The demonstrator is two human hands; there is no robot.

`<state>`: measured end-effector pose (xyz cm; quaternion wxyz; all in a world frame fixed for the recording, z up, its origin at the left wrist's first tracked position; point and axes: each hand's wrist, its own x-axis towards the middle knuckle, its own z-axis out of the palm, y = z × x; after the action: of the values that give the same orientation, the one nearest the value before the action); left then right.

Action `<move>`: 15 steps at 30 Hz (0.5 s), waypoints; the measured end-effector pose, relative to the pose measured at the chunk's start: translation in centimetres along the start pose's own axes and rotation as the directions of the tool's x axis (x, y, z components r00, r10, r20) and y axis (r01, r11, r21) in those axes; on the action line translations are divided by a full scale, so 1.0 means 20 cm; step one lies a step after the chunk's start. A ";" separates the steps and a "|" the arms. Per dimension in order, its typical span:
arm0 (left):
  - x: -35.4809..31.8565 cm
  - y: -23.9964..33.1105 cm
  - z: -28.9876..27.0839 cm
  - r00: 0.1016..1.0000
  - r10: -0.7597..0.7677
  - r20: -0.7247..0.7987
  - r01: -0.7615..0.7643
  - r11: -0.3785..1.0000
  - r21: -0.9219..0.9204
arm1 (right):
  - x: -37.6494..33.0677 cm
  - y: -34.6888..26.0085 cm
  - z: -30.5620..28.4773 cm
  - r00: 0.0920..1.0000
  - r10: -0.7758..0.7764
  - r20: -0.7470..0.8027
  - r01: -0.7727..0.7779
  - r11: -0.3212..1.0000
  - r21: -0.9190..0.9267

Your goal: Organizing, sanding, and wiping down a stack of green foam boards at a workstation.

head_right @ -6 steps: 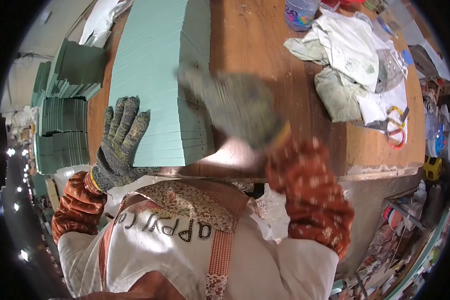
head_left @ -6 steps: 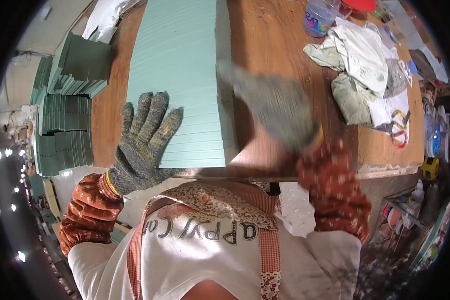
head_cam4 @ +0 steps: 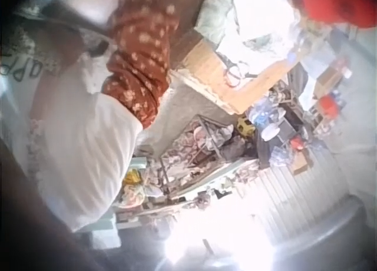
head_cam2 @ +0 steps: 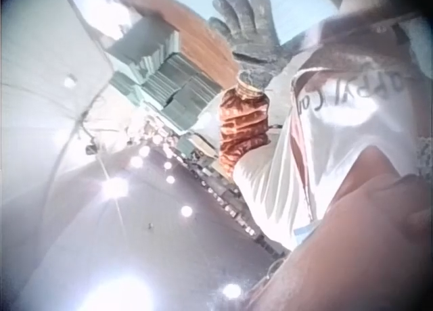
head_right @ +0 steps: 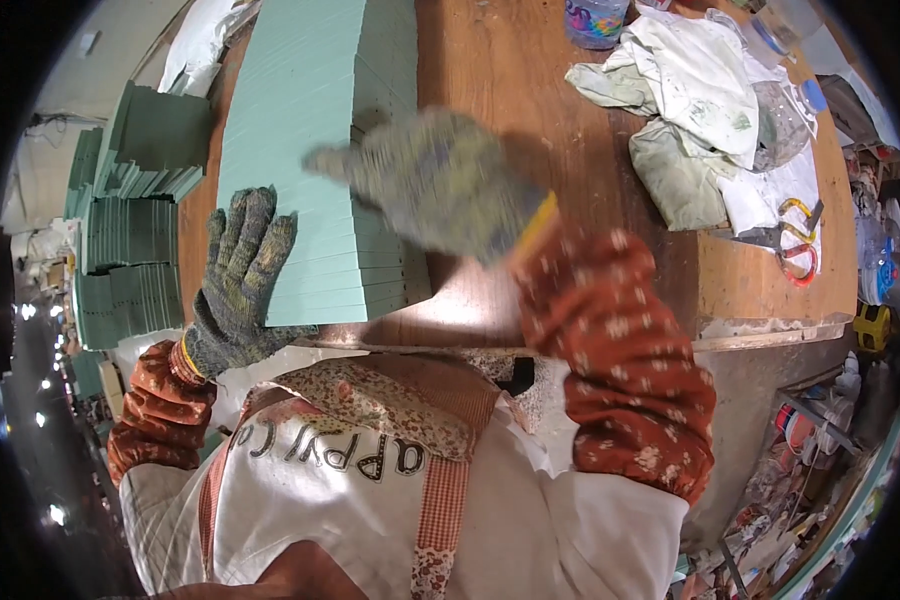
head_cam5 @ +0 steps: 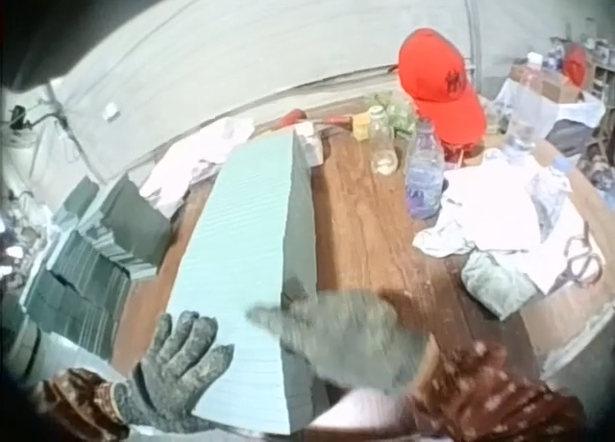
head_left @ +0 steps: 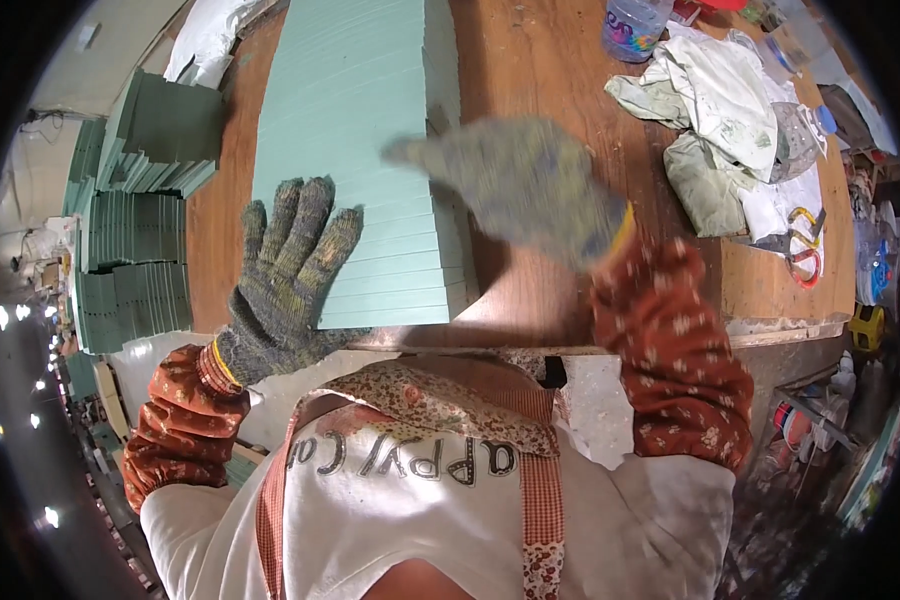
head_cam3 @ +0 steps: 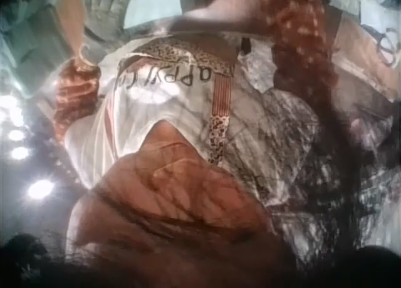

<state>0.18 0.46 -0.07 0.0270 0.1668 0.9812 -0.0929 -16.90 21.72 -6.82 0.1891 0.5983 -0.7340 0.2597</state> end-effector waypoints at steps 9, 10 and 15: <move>-0.01 0.00 -0.02 0.995 -0.095 -0.036 0.095 0.995 -0.002 | -0.26 -0.27 -0.07 0.992 -0.062 -0.114 0.068 0.997 0.049; -0.01 0.00 -0.02 0.995 -0.094 -0.018 0.093 0.996 -0.001 | -0.11 -0.25 -0.25 0.989 0.105 0.101 -0.117 0.984 0.132; -0.05 -0.07 0.00 0.996 -0.089 -0.005 0.088 0.992 -0.091 | 0.01 -0.24 -0.18 0.960 0.039 0.278 -0.044 0.999 0.012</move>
<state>0.71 -1.22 0.18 0.0258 0.1222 0.9910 -0.0487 -12.32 23.02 -2.99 0.0735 0.6150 -0.7633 0.1839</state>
